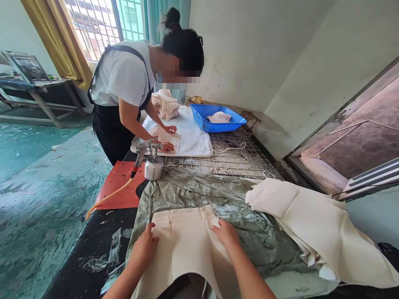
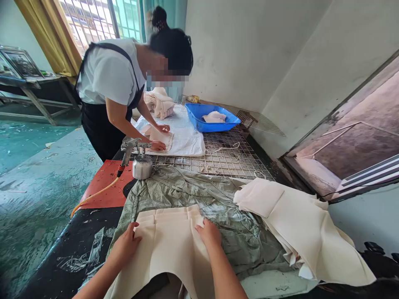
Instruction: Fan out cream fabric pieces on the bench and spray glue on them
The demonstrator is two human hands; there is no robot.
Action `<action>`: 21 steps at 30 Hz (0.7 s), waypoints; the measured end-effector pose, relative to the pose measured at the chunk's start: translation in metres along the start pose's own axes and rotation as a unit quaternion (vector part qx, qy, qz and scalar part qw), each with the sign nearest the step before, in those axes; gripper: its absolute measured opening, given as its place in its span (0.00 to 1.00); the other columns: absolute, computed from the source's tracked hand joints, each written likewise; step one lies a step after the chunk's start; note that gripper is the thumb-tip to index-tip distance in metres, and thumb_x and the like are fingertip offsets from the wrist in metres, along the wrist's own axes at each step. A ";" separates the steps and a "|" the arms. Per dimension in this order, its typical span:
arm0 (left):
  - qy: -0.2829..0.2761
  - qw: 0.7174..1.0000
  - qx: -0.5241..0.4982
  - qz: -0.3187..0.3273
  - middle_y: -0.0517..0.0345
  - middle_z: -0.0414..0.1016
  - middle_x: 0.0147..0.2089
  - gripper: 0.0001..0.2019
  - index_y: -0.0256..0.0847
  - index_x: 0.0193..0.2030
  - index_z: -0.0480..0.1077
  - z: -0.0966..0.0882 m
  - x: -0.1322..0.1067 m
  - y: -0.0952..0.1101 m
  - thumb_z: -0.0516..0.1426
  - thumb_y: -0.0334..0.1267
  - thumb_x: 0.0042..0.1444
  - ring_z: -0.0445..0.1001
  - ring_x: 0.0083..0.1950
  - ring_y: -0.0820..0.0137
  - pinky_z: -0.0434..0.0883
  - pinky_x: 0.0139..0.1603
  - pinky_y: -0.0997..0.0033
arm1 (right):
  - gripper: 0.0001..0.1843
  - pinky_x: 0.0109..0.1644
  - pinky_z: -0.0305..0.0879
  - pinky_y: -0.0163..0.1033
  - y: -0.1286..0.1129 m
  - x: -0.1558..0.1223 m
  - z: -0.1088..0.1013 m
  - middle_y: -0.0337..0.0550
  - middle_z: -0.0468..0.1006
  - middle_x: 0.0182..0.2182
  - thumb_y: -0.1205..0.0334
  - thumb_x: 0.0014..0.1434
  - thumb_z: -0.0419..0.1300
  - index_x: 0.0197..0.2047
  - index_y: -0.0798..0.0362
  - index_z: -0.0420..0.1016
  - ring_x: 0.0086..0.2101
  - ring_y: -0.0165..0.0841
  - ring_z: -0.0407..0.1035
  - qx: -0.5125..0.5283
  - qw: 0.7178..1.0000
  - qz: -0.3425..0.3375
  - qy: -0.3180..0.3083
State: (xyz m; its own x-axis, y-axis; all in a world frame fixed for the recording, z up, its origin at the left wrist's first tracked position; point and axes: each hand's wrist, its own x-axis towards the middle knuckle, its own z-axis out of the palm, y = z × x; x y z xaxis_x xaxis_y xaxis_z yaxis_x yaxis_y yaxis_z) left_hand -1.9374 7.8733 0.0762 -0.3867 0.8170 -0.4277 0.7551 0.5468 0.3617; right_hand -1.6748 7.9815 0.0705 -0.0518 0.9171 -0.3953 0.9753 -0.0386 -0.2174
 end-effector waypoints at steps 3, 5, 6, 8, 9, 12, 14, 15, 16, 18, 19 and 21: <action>0.015 0.999 0.021 0.024 0.48 0.70 0.52 0.18 0.36 0.55 0.56 0.006 0.000 -0.001 0.45 0.30 0.57 0.72 0.49 0.65 0.64 0.48 0.69 | 0.14 0.33 0.61 0.38 -0.001 -0.004 0.000 0.52 0.79 0.36 0.52 0.58 0.56 0.37 0.53 0.74 0.38 0.41 0.74 -0.018 1.000 0.015 0.010; 0.031 0.997 0.056 0.038 0.47 0.68 0.55 0.18 0.37 0.56 0.58 0.011 0.000 -0.003 0.45 0.29 0.58 0.72 0.49 0.64 0.65 0.48 0.66 | 0.14 0.35 0.62 0.39 -0.004 -0.007 0.001 0.53 0.79 0.36 0.52 0.57 0.56 0.38 0.54 0.74 0.38 0.42 0.73 -0.029 0.999 0.018 0.023; 0.047 0.994 0.082 0.057 0.46 0.67 0.56 0.19 0.38 0.56 0.59 0.013 0.001 -0.004 0.45 0.28 0.57 0.72 0.49 0.63 0.65 0.48 0.65 | 0.14 0.37 0.62 0.40 -0.005 -0.008 0.001 0.54 0.78 0.37 0.53 0.57 0.57 0.40 0.54 0.74 0.40 0.42 0.73 -0.038 0.998 0.013 0.039; 0.089 0.978 0.143 0.125 0.45 0.65 0.57 0.21 0.40 0.55 0.63 0.015 0.002 -0.005 0.46 0.26 0.56 0.69 0.52 0.60 0.65 0.50 0.61 | 0.14 0.42 0.62 0.41 -0.008 -0.009 0.002 0.53 0.76 0.40 0.56 0.55 0.59 0.42 0.55 0.72 0.43 0.43 0.70 -0.069 0.993 -0.025 0.093; 0.103 0.964 0.170 0.175 0.46 0.65 0.58 0.22 0.43 0.54 0.65 0.016 0.002 -0.005 0.46 0.24 0.55 0.67 0.54 0.59 0.64 0.51 0.59 | 0.13 0.44 0.62 0.42 -0.009 -0.009 0.002 0.52 0.75 0.41 0.58 0.55 0.60 0.43 0.54 0.72 0.44 0.43 0.69 -0.090 0.987 -0.060 0.119; 0.070 0.921 0.220 0.313 0.48 0.65 0.59 0.21 0.48 0.52 0.68 0.014 0.002 -0.002 0.48 0.25 0.55 0.64 0.57 0.57 0.63 0.53 0.56 | 0.11 0.45 0.62 0.41 -0.011 -0.009 0.005 0.46 0.74 0.41 0.67 0.59 0.54 0.44 0.49 0.73 0.44 0.39 0.68 -0.142 0.964 -0.178 0.139; 0.018 0.906 0.236 0.350 0.47 0.67 0.57 0.19 0.45 0.51 0.69 0.011 0.001 0.005 0.47 0.27 0.57 0.65 0.55 0.57 0.63 0.53 0.56 | 0.17 0.46 0.62 0.42 -0.011 -0.009 0.006 0.45 0.74 0.44 0.69 0.61 0.50 0.49 0.46 0.71 0.45 0.39 0.67 -0.149 0.958 -0.205 0.132; -0.007 0.905 0.241 0.349 0.46 0.69 0.55 0.18 0.42 0.51 0.69 0.009 0.001 0.009 0.46 0.27 0.58 0.66 0.54 0.58 0.64 0.53 0.57 | 0.18 0.48 0.61 0.42 -0.011 -0.009 0.007 0.45 0.73 0.46 0.69 0.61 0.48 0.51 0.45 0.69 0.46 0.39 0.66 -0.147 0.959 -0.205 0.129; -0.027 0.907 0.244 0.342 0.45 0.70 0.53 0.17 0.39 0.50 0.69 0.007 0.000 0.014 0.45 0.28 0.58 0.66 0.53 0.58 0.64 0.52 0.57 | 0.18 0.49 0.60 0.43 -0.011 -0.009 0.006 0.46 0.73 0.48 0.69 0.62 0.47 0.51 0.46 0.69 0.48 0.40 0.65 -0.142 0.962 -0.202 0.119; -0.058 0.912 0.246 0.323 0.43 0.72 0.48 0.17 0.35 0.47 0.71 0.005 -0.001 0.023 0.44 0.26 0.58 0.68 0.50 0.58 0.65 0.51 0.58 | 0.18 0.50 0.60 0.43 -0.012 -0.010 0.004 0.47 0.74 0.47 0.70 0.62 0.45 0.47 0.48 0.73 0.48 0.40 0.66 -0.127 0.969 -0.198 0.076; -0.065 0.915 0.244 0.315 0.43 0.72 0.47 0.17 0.34 0.45 0.72 0.004 -0.002 0.027 0.44 0.27 0.57 0.69 0.49 0.58 0.66 0.49 0.59 | 0.18 0.49 0.61 0.42 -0.012 -0.012 0.003 0.47 0.75 0.45 0.70 0.62 0.44 0.45 0.50 0.74 0.46 0.39 0.68 -0.119 0.972 -0.196 0.049; -0.064 0.920 0.239 0.304 0.42 0.72 0.46 0.16 0.33 0.44 0.72 0.005 -0.003 0.033 0.45 0.31 0.59 0.70 0.47 0.57 0.67 0.47 0.59 | 0.18 0.44 0.64 0.40 -0.013 -0.019 0.000 0.46 0.77 0.42 0.67 0.63 0.44 0.48 0.51 0.72 0.42 0.38 0.71 -0.104 0.977 -0.188 0.010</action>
State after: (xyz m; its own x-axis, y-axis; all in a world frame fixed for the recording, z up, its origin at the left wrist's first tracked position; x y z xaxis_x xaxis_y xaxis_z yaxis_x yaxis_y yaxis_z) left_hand -1.9086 7.8880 0.0857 0.2263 0.9005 -0.3713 0.9696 -0.1718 0.1744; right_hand -1.6865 7.9651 0.0810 -0.4125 0.8588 -0.3036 0.9107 0.3820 -0.1569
